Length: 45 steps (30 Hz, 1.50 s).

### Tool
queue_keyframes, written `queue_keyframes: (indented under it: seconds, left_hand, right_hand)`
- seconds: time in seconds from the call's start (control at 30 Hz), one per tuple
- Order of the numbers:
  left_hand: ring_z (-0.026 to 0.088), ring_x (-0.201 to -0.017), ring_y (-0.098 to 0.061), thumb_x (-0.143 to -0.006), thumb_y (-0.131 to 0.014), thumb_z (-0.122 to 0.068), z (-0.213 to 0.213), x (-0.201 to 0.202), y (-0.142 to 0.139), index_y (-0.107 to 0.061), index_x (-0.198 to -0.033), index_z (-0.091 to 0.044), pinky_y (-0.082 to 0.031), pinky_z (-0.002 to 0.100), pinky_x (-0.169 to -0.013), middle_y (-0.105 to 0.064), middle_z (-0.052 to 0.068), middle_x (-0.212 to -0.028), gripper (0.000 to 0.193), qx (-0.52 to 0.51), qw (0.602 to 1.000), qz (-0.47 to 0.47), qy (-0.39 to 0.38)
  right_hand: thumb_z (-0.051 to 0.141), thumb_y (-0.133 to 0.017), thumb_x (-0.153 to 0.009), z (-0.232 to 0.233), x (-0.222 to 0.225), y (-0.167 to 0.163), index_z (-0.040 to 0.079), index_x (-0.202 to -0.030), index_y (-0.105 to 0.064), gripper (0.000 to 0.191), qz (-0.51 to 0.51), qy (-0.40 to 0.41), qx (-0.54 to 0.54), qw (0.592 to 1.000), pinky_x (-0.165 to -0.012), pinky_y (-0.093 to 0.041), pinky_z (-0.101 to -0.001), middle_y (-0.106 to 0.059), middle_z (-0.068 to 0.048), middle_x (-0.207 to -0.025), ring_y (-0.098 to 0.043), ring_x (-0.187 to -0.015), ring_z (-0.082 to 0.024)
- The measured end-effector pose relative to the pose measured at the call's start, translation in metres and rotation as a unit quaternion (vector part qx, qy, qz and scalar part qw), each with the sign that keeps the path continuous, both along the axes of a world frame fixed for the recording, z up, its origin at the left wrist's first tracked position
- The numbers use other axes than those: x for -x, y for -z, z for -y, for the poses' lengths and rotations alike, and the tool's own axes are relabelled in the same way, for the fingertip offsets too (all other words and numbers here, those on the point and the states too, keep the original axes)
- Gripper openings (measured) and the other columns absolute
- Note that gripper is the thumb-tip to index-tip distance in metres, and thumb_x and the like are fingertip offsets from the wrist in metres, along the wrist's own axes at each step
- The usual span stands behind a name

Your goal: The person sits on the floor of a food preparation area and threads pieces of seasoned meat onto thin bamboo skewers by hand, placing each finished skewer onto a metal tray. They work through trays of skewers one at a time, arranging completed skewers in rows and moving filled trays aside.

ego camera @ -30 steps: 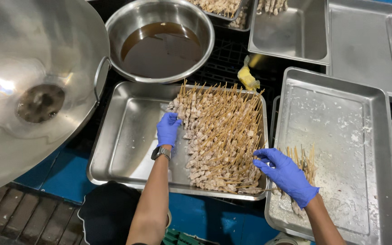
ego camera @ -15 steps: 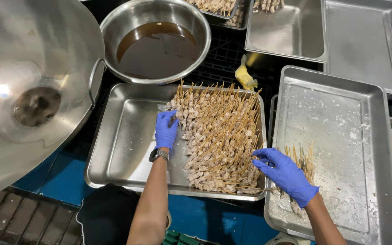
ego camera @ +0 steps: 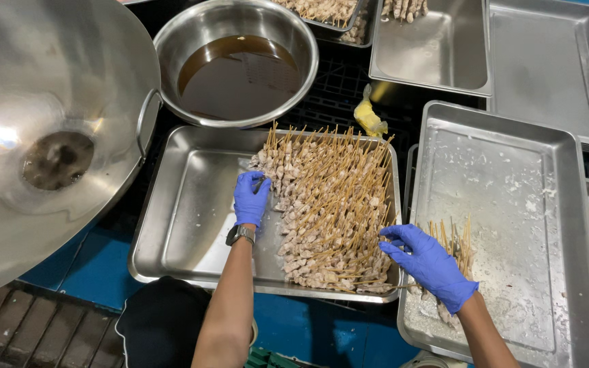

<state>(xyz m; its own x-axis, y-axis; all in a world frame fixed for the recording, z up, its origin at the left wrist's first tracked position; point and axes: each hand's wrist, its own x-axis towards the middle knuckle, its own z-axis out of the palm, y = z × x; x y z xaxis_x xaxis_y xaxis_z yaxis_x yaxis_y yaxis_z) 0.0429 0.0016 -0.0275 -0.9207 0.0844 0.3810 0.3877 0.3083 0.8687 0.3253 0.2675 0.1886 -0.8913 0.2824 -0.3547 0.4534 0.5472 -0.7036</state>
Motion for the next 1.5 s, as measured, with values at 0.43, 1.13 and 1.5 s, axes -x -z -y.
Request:
queue_keyframes:
  seconds: [0.43,1.13,1.5]
  left_hand:
    - [0.015,-0.082,-0.070,-0.090,-0.080,-0.026,-0.005,0.003,-0.001,-0.070,-0.105,-0.005,-0.057,0.030,-0.077,-0.076,0.007,-0.094,0.027,-0.016,0.989,0.146,-0.005]
    - [0.040,-0.126,-0.056,-0.098,-0.051,-0.023,-0.003,0.050,-0.015,-0.055,-0.147,-0.016,-0.043,0.048,-0.110,-0.062,0.015,-0.140,0.049,0.226,0.970,0.088,0.024]
    - [0.035,-0.120,-0.062,-0.096,-0.057,-0.009,0.004,0.034,-0.016,-0.059,-0.140,-0.013,-0.048,0.042,-0.103,-0.066,0.018,-0.130,0.044,0.102,0.993,0.013,0.056]
  right_hand:
    - [0.041,-0.068,-0.089,-0.002,0.000,0.008,0.013,-0.126,-0.068,0.046,-0.017,-0.010,0.010,1.000,-0.096,-0.056,-0.0360,-0.072,-0.007,-0.117,-0.072,-0.111,-0.020]
    - [0.033,-0.070,-0.089,-0.022,-0.008,0.002,0.008,-0.124,-0.068,0.043,-0.054,0.032,0.018,0.998,-0.091,-0.055,-0.0327,-0.070,-0.008,-0.109,-0.072,-0.102,-0.018]
    - [0.034,-0.069,-0.089,-0.024,-0.013,0.006,0.008,-0.123,-0.068,0.043,-0.064,0.018,0.008,0.998,-0.091,-0.056,-0.0328,-0.069,-0.009,-0.108,-0.073,-0.101,-0.019]
